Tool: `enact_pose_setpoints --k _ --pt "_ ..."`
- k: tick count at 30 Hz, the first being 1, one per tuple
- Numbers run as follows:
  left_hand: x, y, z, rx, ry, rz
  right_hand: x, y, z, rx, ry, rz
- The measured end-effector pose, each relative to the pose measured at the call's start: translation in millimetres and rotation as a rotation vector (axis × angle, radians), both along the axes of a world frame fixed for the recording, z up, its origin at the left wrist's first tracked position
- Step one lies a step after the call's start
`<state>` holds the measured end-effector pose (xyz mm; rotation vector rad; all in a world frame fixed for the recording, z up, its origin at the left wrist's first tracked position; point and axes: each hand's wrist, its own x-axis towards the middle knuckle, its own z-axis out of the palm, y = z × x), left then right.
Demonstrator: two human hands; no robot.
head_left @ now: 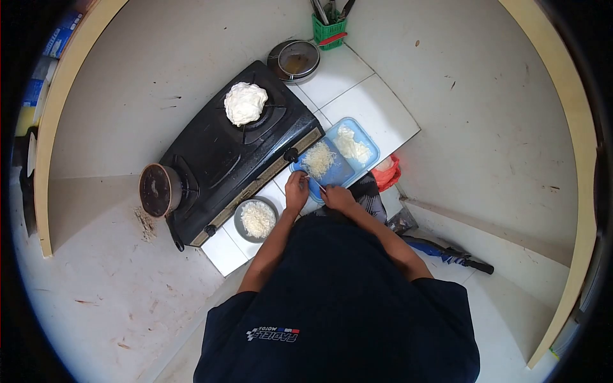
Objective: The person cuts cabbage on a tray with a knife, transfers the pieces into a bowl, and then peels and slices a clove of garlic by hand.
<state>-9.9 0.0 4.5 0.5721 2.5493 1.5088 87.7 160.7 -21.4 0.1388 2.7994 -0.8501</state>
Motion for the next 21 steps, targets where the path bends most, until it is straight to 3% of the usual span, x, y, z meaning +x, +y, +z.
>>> enact_pose_setpoints --k 8,11,21 --pt "0 2 1 -0.006 0.03 0.025 15 12 20 0.011 -0.051 -0.02" --pt "0 2 1 -0.008 0.02 0.019 17 11 4 -0.016 -0.026 -0.077" --pt "1 0 -1 -0.013 0.049 0.01 8 16 25 -0.055 -0.071 -0.006"
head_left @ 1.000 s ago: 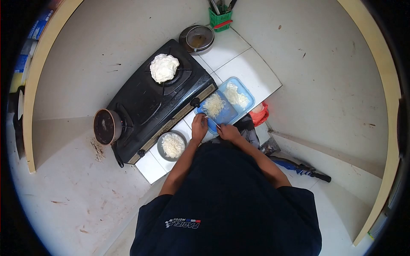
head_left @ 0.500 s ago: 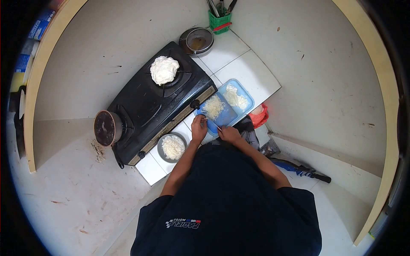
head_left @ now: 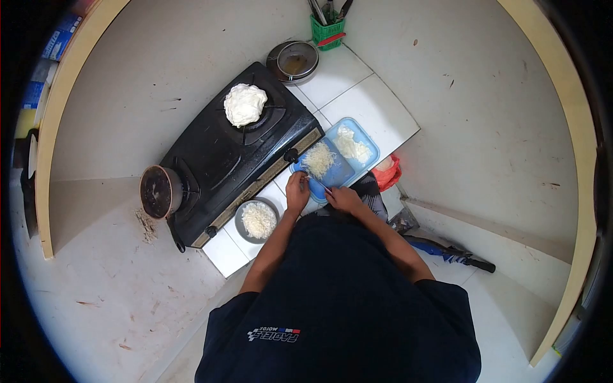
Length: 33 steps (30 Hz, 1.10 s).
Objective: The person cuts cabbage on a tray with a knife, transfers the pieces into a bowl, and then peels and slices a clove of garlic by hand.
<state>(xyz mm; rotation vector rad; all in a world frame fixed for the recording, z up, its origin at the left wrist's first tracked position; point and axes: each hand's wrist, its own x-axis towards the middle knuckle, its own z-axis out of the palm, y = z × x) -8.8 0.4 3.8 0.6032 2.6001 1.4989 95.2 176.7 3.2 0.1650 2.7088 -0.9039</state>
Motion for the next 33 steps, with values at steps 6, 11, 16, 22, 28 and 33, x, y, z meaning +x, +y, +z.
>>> enact_pose_setpoints --k 6,11,16,22,28,33 --pt "0 1 -2 -0.007 -0.025 0.007 -10 -6 -6 -0.002 0.021 0.03" --pt "2 1 3 0.046 0.013 0.023 2 -9 -12 0.05 -0.053 -0.025" --pt "3 2 6 0.042 -0.043 0.044 9 -9 -7 0.064 -0.018 -0.047" --pt "1 1 4 0.034 -0.041 0.054 13 -11 -15 0.038 0.085 -0.071" --pt "0 2 4 0.021 -0.019 0.049 13 -10 -4 0.036 0.073 -0.03" --pt "-1 3 5 0.053 -0.029 0.057 8 -13 0 0.075 0.01 -0.012"
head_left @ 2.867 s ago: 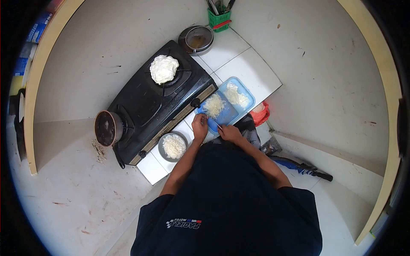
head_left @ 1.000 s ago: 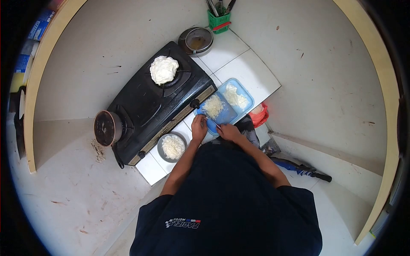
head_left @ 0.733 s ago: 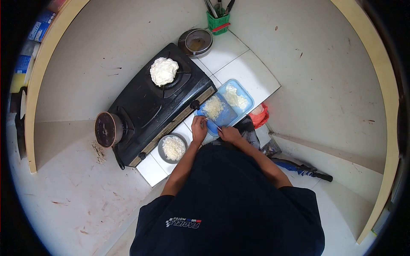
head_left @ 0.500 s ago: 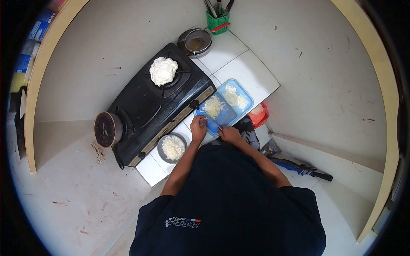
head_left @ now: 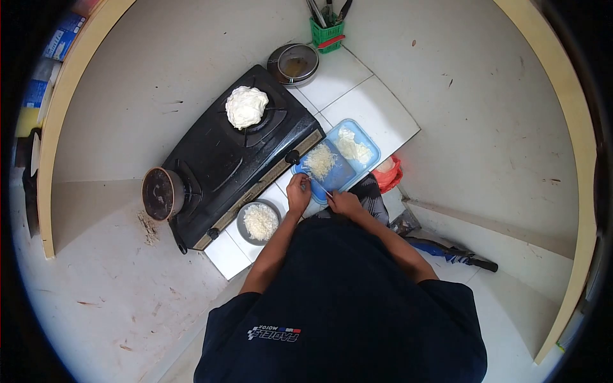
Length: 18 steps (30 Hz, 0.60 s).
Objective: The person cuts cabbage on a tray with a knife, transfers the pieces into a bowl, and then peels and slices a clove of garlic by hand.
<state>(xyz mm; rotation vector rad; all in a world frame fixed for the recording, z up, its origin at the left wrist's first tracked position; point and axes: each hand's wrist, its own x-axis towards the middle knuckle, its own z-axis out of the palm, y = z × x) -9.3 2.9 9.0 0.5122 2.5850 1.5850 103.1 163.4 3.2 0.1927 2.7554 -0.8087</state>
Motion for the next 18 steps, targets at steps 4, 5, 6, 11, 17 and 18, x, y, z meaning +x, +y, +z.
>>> enact_pose_setpoints --k 4,5,6,11,17,18 --pt "0 0 -4 -0.03 0.011 -0.012 -11 -5 0 0.039 -0.017 0.002" --pt "0 -1 -7 -0.022 0.011 -0.009 -12 -5 -1 0.035 -0.03 0.014" --pt "0 -1 -7 -0.023 0.011 -0.01 -12 -5 -1 0.035 -0.03 0.013" --pt "1 -1 -2 -0.013 -0.029 -0.005 -4 1 7 -0.018 -0.05 -0.034" --pt "1 -1 -8 0.0 -0.025 -0.001 -17 -1 -6 -0.022 -0.026 0.029" --pt "1 -1 -6 -0.002 -0.025 -0.002 -16 -1 -6 -0.024 -0.027 0.029"
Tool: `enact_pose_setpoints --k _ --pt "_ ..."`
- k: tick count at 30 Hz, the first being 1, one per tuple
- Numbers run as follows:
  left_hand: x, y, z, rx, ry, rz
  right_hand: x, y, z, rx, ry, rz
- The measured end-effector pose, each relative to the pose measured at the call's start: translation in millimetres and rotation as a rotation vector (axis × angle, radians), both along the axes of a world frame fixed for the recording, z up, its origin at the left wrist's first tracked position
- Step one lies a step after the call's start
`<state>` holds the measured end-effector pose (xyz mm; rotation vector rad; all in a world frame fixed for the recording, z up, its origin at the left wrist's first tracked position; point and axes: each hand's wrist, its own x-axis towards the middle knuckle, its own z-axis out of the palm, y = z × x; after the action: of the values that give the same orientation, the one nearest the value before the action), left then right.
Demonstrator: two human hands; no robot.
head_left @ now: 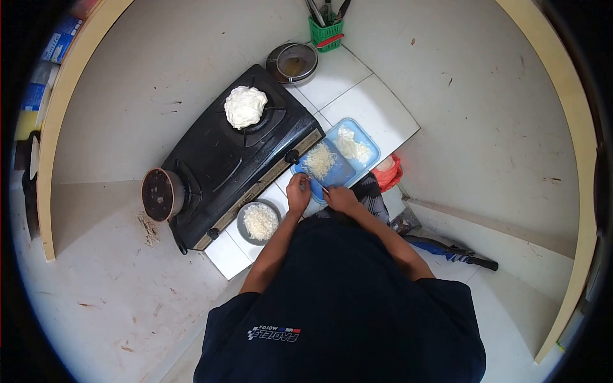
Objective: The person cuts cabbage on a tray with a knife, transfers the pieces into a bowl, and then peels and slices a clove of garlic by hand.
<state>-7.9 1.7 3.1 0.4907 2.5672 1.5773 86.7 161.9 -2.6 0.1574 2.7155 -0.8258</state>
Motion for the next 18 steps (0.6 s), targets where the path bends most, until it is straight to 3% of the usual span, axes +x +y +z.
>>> enact_pose_setpoints --k 8,18 --pt "0 -1 2 -0.018 0.007 -0.016 13 8 11 -0.004 -0.026 -0.086" --pt "-2 -1 -3 -0.036 0.06 -0.016 10 10 10 -0.017 -0.003 -0.019"
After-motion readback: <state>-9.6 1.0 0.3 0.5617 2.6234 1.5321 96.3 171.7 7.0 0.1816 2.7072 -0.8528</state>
